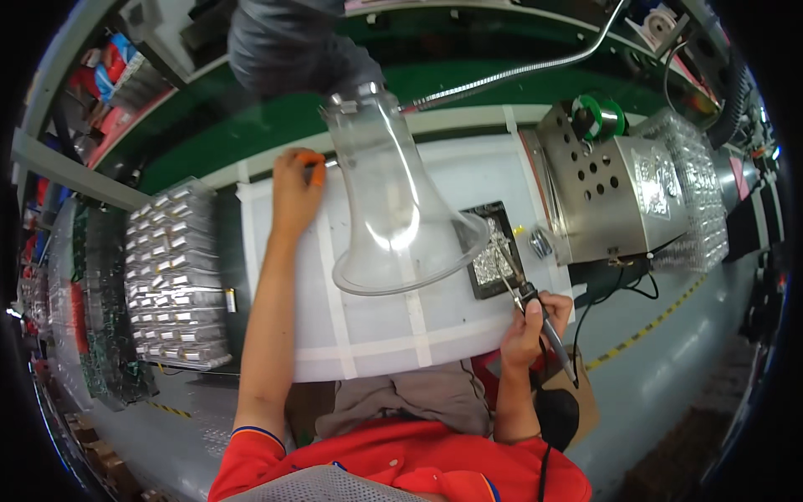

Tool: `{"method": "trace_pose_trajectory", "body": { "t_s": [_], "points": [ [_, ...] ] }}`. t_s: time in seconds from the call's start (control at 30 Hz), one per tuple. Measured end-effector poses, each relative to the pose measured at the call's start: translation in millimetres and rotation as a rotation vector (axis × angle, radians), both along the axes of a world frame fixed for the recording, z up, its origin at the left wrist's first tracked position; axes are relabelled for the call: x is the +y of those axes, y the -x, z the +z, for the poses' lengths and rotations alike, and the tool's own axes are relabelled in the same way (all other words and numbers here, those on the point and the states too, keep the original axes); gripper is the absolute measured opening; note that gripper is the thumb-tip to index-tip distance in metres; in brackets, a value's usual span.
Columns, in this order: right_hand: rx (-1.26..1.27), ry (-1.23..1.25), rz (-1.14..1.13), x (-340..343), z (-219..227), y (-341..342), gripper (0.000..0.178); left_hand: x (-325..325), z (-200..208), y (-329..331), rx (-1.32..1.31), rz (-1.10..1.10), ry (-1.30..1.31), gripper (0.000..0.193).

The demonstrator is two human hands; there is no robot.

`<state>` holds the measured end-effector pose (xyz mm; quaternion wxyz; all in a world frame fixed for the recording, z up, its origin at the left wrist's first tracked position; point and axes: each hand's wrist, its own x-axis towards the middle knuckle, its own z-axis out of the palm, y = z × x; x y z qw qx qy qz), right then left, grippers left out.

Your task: Soldering electronic components onto printed circuit boards inside plastic housings.

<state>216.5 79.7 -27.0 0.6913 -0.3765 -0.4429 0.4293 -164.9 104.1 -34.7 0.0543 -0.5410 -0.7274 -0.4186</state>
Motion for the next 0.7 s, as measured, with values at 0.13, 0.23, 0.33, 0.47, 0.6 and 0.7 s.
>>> {"method": "trace_pose_trajectory", "body": {
  "t_s": [0.13,0.23,0.33,0.47,0.6,0.7],
  "points": [
    [0.030,0.029,0.026,-0.2,-2.4,-5.6,0.013,13.4,0.1,1.6,-0.043,0.029,-0.010,0.017],
    [0.065,0.081,0.046,0.4,-1.9,-7.1,0.013,43.4,-7.4,19.9,0.146,-0.006,-0.122,0.023],
    [0.051,0.122,0.051,0.6,-0.3,-8.9,0.016,94.1,-10.4,63.3,0.415,-0.088,0.075,0.025],
    [-0.011,0.168,0.024,1.0,2.6,-10.8,0.023,186.7,-19.0,98.3,0.345,0.057,0.329,0.055],
    [-0.116,0.219,-0.045,1.9,3.7,-11.4,0.030,291.7,-21.9,120.0,0.290,0.040,0.219,0.077],
    [-0.069,0.243,0.000,2.1,3.0,-14.4,0.036,350.3,-27.4,136.9,0.239,0.138,0.365,0.076]
  ]
}}
